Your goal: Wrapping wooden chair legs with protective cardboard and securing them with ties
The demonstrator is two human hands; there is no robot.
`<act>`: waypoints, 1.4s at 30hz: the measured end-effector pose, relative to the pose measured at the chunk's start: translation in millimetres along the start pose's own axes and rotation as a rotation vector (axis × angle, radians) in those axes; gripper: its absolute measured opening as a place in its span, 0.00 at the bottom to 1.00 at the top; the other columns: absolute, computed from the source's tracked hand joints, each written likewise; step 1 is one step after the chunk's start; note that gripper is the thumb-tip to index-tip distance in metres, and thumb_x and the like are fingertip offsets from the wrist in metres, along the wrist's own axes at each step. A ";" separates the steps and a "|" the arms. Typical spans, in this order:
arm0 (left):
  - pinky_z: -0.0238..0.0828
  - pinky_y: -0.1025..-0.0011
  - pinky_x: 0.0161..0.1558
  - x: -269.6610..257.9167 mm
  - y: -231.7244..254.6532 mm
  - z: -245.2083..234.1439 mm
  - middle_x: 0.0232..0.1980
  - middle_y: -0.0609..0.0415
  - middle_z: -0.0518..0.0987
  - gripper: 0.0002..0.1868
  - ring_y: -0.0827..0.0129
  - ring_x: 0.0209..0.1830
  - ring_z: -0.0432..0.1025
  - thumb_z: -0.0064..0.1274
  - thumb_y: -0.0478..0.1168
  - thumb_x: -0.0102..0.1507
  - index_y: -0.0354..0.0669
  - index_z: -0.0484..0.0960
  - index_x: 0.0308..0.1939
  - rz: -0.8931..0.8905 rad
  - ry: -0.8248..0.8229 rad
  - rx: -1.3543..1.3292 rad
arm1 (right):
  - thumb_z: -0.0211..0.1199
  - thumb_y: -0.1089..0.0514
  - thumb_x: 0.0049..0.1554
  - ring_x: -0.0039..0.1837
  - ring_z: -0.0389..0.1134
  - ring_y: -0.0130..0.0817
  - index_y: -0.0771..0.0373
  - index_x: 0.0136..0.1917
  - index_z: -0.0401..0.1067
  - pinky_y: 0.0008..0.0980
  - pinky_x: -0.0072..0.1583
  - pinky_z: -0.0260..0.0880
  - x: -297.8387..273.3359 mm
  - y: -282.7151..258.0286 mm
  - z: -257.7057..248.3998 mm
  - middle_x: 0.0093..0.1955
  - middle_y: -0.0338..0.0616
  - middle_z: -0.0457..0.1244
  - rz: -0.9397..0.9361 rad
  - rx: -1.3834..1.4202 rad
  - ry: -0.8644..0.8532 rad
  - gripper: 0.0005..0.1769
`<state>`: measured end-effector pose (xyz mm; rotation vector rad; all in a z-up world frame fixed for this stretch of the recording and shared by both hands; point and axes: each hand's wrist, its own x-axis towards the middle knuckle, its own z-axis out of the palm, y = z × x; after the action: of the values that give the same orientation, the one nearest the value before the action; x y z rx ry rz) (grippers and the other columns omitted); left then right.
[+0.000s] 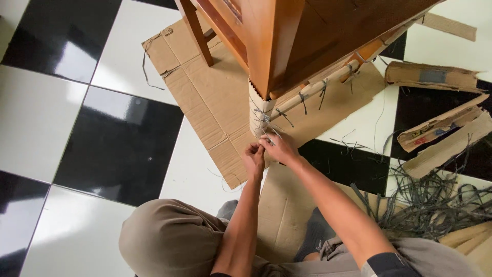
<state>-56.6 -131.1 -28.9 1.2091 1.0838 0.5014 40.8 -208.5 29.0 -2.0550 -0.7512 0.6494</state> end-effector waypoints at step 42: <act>0.69 0.65 0.38 33.8 18.5 -32.2 0.28 0.51 0.78 0.13 0.63 0.32 0.73 0.54 0.49 0.63 0.44 0.84 0.37 0.013 -0.237 0.354 | 0.56 0.60 0.58 0.44 0.75 0.51 0.40 0.58 0.74 0.48 0.48 0.75 -24.7 -0.6 50.6 0.45 0.42 0.73 -0.145 -0.337 0.358 0.18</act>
<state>-65.6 -81.9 -24.4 1.5438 0.9853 0.1710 -10.3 -199.0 7.5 -2.3074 -0.8272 0.0662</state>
